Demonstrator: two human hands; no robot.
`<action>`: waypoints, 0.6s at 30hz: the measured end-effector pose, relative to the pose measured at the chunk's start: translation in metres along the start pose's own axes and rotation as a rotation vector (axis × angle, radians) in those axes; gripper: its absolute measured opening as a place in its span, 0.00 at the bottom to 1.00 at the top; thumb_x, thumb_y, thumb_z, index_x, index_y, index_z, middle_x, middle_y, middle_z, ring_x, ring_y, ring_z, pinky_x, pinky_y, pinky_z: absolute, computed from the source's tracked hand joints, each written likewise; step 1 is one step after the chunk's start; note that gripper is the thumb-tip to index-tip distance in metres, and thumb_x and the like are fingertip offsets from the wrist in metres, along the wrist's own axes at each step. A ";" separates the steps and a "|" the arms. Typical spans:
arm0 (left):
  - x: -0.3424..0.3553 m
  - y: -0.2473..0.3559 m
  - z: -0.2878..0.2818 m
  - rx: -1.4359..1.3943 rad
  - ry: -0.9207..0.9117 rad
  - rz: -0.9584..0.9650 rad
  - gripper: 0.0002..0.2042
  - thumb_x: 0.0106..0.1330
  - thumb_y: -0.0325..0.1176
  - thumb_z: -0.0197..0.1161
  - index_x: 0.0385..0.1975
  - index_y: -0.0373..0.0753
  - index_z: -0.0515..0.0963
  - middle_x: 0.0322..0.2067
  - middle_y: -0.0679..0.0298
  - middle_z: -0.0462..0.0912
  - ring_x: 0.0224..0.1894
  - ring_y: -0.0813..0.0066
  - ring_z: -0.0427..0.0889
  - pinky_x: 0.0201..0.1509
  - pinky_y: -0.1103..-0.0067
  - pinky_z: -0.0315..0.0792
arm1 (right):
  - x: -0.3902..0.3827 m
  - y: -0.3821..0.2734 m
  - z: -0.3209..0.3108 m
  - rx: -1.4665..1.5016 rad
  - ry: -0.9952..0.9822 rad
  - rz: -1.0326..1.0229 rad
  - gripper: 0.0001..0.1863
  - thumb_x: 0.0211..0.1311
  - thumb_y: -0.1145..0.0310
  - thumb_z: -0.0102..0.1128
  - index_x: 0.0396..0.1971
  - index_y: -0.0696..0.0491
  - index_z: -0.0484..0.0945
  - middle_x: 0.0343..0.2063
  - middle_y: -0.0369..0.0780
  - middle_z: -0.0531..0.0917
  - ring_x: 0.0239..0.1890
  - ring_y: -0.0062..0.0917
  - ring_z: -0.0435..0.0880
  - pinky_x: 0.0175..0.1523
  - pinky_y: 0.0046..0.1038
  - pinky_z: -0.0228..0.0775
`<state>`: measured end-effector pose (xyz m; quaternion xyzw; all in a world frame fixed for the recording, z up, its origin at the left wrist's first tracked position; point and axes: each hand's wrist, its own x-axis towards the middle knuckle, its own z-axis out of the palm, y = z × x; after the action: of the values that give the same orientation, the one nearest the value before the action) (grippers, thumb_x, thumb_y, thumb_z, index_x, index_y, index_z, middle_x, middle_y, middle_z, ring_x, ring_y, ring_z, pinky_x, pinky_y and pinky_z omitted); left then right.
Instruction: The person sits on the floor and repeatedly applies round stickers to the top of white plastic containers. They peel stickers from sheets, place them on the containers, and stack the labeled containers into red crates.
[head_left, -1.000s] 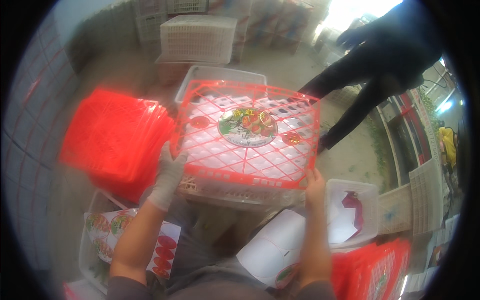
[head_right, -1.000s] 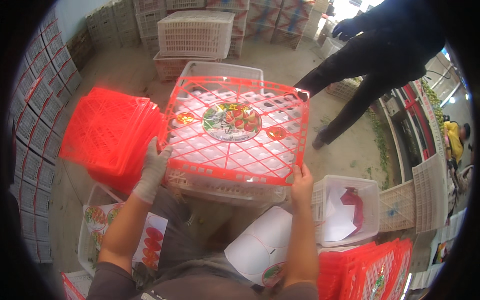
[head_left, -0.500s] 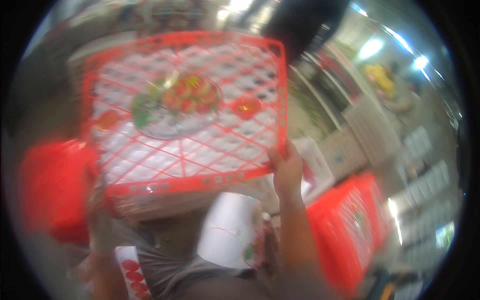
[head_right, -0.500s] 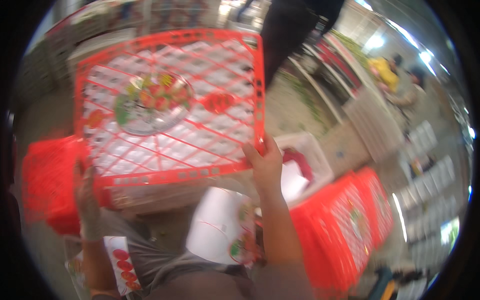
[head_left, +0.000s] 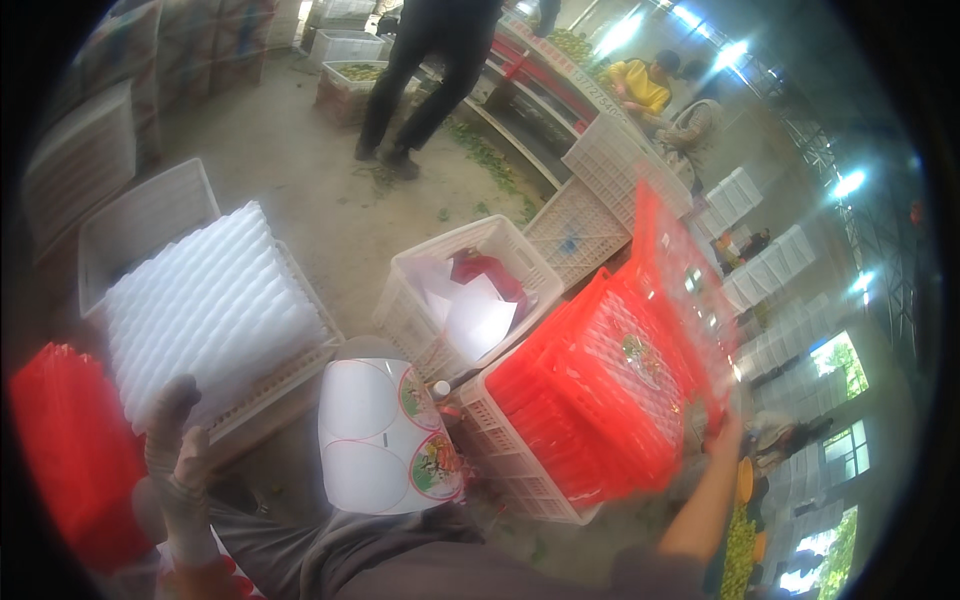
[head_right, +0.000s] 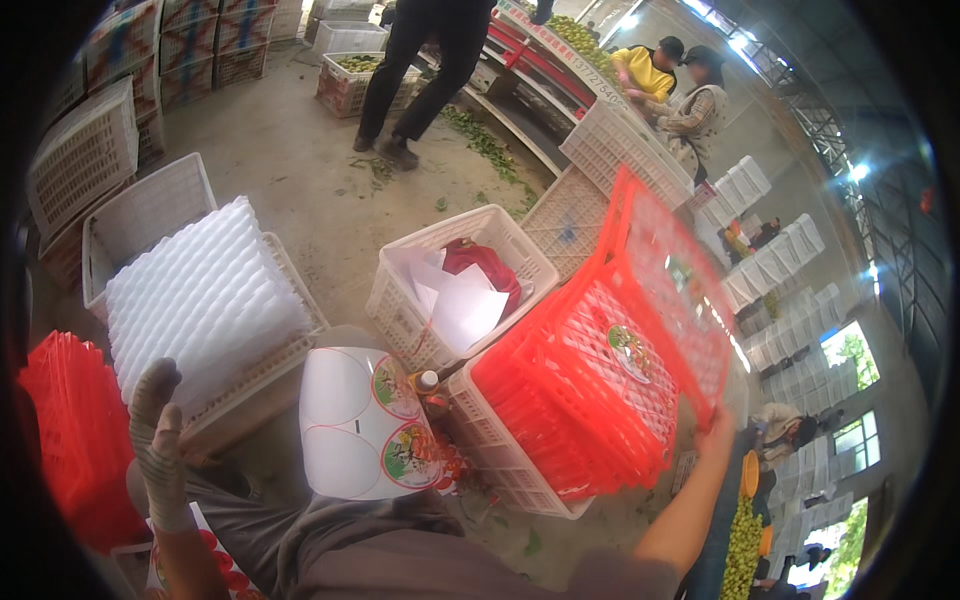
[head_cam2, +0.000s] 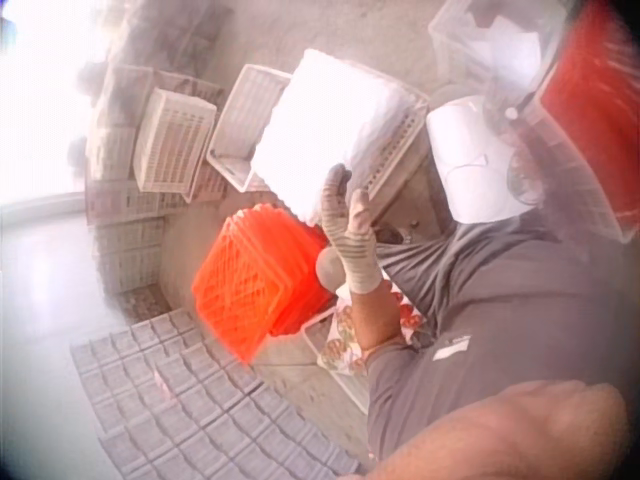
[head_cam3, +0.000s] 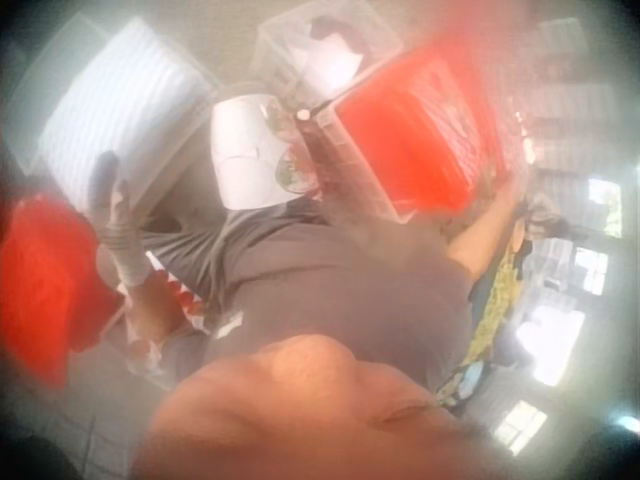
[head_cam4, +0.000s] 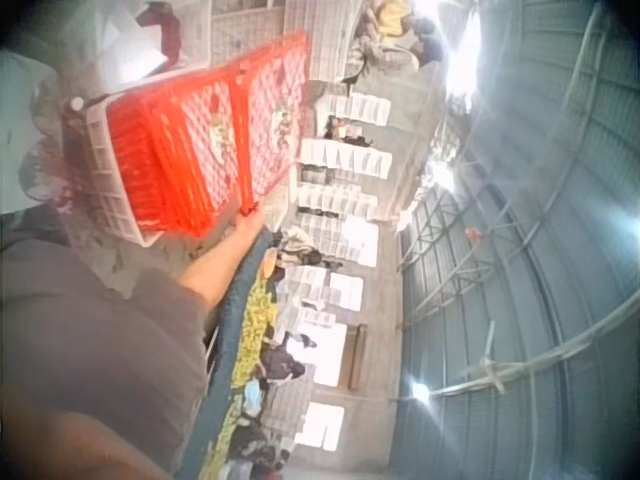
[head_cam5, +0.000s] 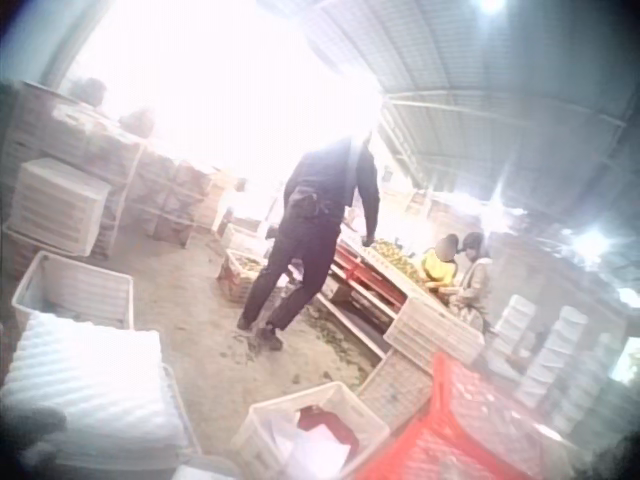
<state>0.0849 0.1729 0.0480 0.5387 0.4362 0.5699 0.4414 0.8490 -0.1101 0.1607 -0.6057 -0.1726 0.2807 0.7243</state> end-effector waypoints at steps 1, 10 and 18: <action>-0.002 -0.005 -0.002 0.015 0.004 -0.005 0.27 0.64 0.37 0.57 0.63 0.34 0.69 0.60 0.57 0.73 0.63 0.64 0.70 0.70 0.69 0.59 | -0.005 0.020 -0.028 -0.057 0.136 0.020 0.16 0.64 0.61 0.58 0.47 0.54 0.77 0.37 0.40 0.85 0.37 0.29 0.84 0.39 0.33 0.78; -0.035 0.014 -0.037 0.071 0.017 0.126 0.26 0.67 0.33 0.60 0.64 0.34 0.65 0.60 0.54 0.70 0.60 0.67 0.71 0.60 0.71 0.69 | 0.070 0.074 -0.044 -1.991 0.639 -0.555 0.26 0.63 0.53 0.58 0.46 0.64 0.79 0.45 0.57 0.81 0.50 0.49 0.80 0.56 0.43 0.70; -0.062 0.110 -0.166 1.814 0.386 0.091 0.44 0.48 0.45 0.73 0.65 0.34 0.61 0.66 0.47 0.60 0.67 0.45 0.59 0.69 0.54 0.55 | 0.063 0.102 0.295 -1.164 -0.127 -1.052 0.19 0.70 0.73 0.53 0.57 0.62 0.71 0.55 0.46 0.76 0.59 0.35 0.73 0.66 0.32 0.60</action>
<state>-0.0828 0.0841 0.1345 0.5901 0.7595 0.1074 -0.2517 0.7037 0.1699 0.1164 -0.7093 -0.5969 -0.2002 0.3172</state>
